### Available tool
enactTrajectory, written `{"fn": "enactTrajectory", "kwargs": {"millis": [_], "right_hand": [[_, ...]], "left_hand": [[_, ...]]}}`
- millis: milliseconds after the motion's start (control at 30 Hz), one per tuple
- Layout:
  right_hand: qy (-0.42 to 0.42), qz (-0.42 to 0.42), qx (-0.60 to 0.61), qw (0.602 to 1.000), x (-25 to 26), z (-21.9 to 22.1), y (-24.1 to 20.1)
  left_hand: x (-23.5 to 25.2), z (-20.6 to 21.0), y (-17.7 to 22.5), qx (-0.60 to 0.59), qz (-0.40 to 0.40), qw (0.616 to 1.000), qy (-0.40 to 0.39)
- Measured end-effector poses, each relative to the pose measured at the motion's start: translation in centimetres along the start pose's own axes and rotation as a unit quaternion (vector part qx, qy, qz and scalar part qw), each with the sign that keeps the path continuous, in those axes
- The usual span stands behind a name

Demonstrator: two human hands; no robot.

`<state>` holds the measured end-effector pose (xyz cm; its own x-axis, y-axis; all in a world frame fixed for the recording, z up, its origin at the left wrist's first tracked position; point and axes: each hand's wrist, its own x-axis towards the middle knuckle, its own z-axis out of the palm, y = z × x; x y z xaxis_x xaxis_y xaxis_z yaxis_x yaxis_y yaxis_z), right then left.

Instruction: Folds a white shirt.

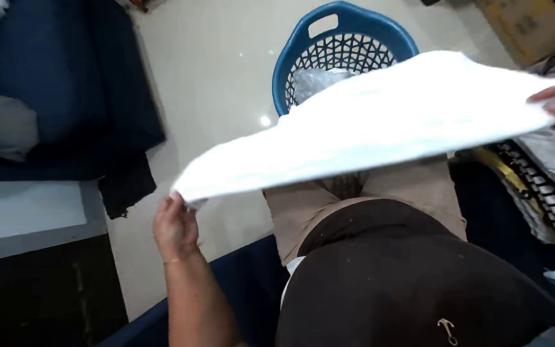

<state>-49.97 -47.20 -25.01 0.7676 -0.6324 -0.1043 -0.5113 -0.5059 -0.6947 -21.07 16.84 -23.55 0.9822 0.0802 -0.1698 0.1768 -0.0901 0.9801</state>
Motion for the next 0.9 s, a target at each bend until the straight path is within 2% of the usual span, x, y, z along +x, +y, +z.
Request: {"fn": "enactTrajectory", "kwargs": {"millis": [100,200,300,400,467,533,600,633,700,833,900], "right_hand": [[-0.107,-0.04,-0.073,0.991,-2.4,1.9,3.8],[-0.163,-0.025,-0.145,0.976,-4.8,4.2,5.5],[-0.16,-0.011,-0.179,0.971,-5.6,5.7,5.5],[-0.133,0.008,-0.208,0.969,-5.2,6.0,4.6],[-0.113,0.015,-0.228,0.967,-5.3,6.0,4.2],[-0.108,0.015,-0.243,0.964,-5.6,6.1,4.4],[-0.114,0.012,-0.244,0.963,-6.0,6.5,4.5],[-0.116,0.012,-0.232,0.966,-6.2,6.6,4.5],[-0.111,0.029,-0.159,0.981,-6.2,6.5,4.7],[-0.024,0.082,0.074,0.994,-4.6,4.6,4.2],[0.037,0.104,0.071,0.991,-4.1,3.5,0.7]], "left_hand": [[-3.7,-2.4,-5.4,0.088,-0.142,0.986,0.01],[-6.2,-3.6,-9.2,0.106,-0.205,0.973,0.019],[-6.4,-3.2,-10.1,0.056,-0.183,0.981,0.033],[-5.1,-2.3,-8.6,-0.041,-0.142,0.988,0.05],[-4.8,-1.4,-7.3,-0.071,-0.107,0.991,0.033],[-4.9,-0.8,-6.6,-0.037,-0.084,0.996,0.021],[-5.1,-0.4,-6.5,0.084,-0.088,0.992,0.015],[-5.2,-0.4,-6.8,0.144,-0.093,0.985,0.002],[-5.1,-0.3,-7.3,0.17,-0.098,0.98,-0.021],[-3.5,-0.3,-5.2,0.063,-0.057,0.996,-0.036],[-2.4,0.1,-3.5,0.04,-0.017,0.999,-0.032]]}}
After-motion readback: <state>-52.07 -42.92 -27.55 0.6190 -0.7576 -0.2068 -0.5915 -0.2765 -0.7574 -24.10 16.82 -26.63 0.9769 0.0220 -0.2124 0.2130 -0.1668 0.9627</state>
